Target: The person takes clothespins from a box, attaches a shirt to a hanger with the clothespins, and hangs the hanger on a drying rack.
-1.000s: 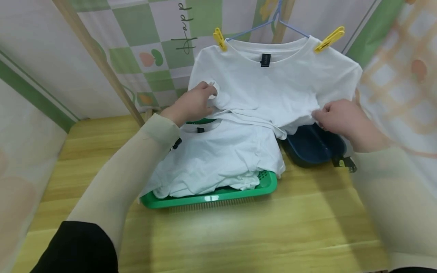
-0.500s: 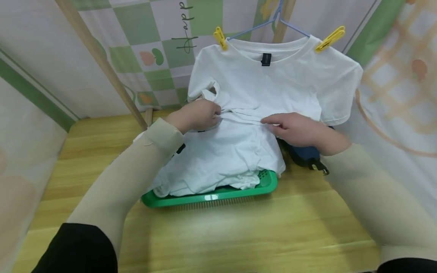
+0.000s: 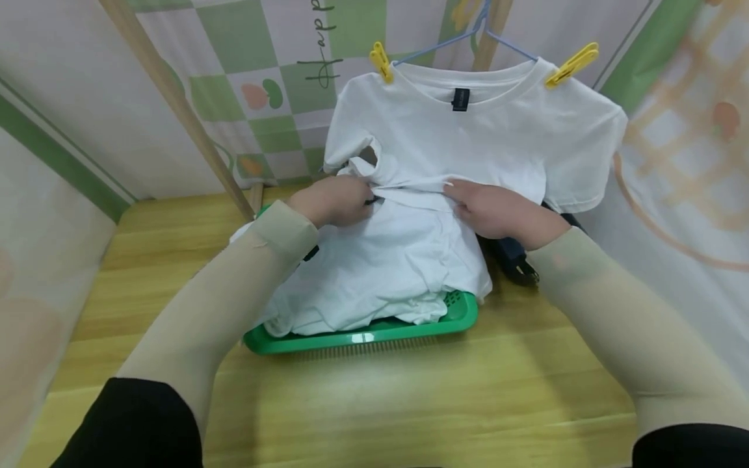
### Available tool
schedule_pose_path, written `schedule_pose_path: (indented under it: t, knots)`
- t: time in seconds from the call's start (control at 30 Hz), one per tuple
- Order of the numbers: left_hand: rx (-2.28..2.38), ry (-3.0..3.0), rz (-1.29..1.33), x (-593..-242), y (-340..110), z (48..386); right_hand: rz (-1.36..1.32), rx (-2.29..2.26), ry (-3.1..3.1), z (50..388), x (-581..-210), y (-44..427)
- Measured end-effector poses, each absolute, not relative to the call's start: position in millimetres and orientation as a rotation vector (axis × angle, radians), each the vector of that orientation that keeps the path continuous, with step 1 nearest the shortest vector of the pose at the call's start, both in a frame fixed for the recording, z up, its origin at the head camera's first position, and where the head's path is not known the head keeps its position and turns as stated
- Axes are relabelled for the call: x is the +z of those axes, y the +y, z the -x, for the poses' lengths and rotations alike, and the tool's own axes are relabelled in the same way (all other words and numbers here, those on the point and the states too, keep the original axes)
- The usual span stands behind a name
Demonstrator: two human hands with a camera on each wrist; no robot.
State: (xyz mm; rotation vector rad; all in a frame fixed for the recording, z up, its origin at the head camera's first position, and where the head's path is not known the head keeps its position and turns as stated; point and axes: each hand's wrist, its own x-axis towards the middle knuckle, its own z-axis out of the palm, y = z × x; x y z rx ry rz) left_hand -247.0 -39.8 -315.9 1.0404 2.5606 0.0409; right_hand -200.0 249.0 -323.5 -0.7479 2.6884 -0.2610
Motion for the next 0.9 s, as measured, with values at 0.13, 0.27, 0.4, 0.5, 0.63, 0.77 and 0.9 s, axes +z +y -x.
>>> schedule_pose_path:
  t: [0.13, 0.27, 0.4, 0.5, 0.63, 0.77, 0.9]
  knots:
    - [-0.046, 2.689, -0.997, -315.2, -38.6, 253.5, 0.640, -0.251, 2.679, 209.2, -319.9, 250.9]
    - [-0.038, 2.727, -0.956, -312.7, -31.8, 263.2, 0.482, -0.270, 2.703, 217.5, -317.0, 249.1]
    - [0.165, 2.660, -0.904, -311.7, -21.7, 274.2, 0.354, -0.346, 2.701, 224.5, -318.2, 248.3]
    - [0.265, 2.587, -0.876, -311.9, -12.3, 281.2, 0.326, -0.454, 2.659, 227.6, -320.3, 250.3]
    - [0.297, 2.504, -0.871, -313.5, 0.7, 287.3, 0.379, -0.564, 2.617, 226.7, -322.8, 251.6]
    - [0.243, 2.440, -0.875, -318.0, 9.5, 290.5, 0.442, -0.585, 2.578, 223.6, -324.1, 249.0]
    - [0.109, 2.422, -0.818, -324.0, 11.5, 291.7, 0.446, -0.554, 2.504, 224.8, -327.1, 247.2]
